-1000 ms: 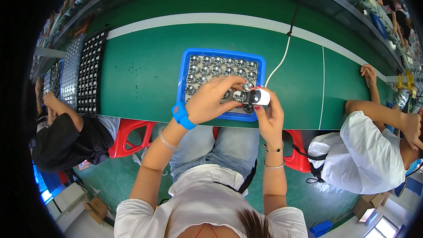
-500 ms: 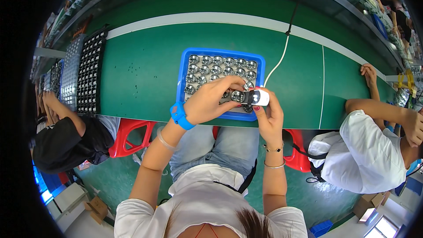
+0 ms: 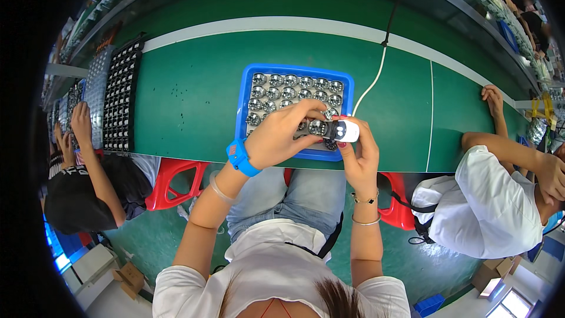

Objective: Inspecting and testing small electronic components using a handheld probe on an assembly line.

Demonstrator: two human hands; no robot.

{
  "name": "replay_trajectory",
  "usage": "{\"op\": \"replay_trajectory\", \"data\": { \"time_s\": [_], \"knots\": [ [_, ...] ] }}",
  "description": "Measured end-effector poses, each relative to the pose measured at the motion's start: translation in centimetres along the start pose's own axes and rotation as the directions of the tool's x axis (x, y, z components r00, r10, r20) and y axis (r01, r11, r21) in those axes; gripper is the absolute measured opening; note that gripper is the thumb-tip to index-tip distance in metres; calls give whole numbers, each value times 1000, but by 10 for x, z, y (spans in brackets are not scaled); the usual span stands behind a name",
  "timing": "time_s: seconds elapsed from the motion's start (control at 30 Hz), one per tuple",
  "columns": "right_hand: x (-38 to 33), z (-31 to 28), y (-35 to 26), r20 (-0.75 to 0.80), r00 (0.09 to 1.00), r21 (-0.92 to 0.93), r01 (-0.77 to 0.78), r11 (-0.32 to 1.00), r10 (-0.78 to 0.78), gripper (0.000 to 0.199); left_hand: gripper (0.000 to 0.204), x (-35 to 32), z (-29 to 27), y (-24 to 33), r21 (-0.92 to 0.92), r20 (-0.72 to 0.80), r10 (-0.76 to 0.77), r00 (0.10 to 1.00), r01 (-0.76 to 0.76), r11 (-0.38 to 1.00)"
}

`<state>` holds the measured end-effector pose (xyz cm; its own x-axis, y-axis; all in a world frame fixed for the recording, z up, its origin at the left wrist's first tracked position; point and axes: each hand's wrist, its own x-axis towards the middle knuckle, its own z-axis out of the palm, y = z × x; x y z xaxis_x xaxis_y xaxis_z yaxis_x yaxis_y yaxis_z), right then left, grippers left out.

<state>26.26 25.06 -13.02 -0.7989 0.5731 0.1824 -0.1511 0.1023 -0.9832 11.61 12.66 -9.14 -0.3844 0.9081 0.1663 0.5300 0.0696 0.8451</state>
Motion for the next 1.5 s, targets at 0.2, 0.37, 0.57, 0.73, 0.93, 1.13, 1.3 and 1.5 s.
{"op": "replay_trajectory", "data": {
  "time_s": [0.2, 0.37, 0.57, 0.73, 0.93, 1.13, 1.3, 1.5],
  "knots": [
    [1, -1, -1, -6, 1000, 18, 12, 1000, -12, 30, 60, 1, -2, 2, 65, -31, 89, 996, -87, 994],
    [1, -1, 0, -7, 1000, 16, 20, 1000, -20, 30, 52, 2, -3, 5, 117, -60, 125, 990, -117, 986],
    [-2, -10, 6, -56, 998, -24, 20, 1000, -21, 36, 16, 2, -6, -2, 344, -60, 218, 974, -185, 921],
    [4, -27, 11, -215, 975, 59, 74, 996, -59, 39, 8, 3, 6, -22, 415, -83, 207, 975, -155, 896],
    [3, -26, 12, -157, 987, 10, 20, 1000, -18, 37, 7, 0, 17, -21, 447, -91, 188, 978, -128, 885],
    [6, -20, 11, -118, 993, 13, 23, 1000, -22, 36, 8, -2, 22, -24, 484, -176, 111, 978, -12, 875],
    [6, -19, 13, -97, 995, 22, -7, 1000, 9, 36, 11, 2, 18, -23, 501, -145, 129, 981, -40, 864],
    [10, -21, 21, -84, 995, -19, -55, 998, 53, 36, 10, 16, 3, -34, 510, -139, 134, 981, -45, 859]
  ]
}}
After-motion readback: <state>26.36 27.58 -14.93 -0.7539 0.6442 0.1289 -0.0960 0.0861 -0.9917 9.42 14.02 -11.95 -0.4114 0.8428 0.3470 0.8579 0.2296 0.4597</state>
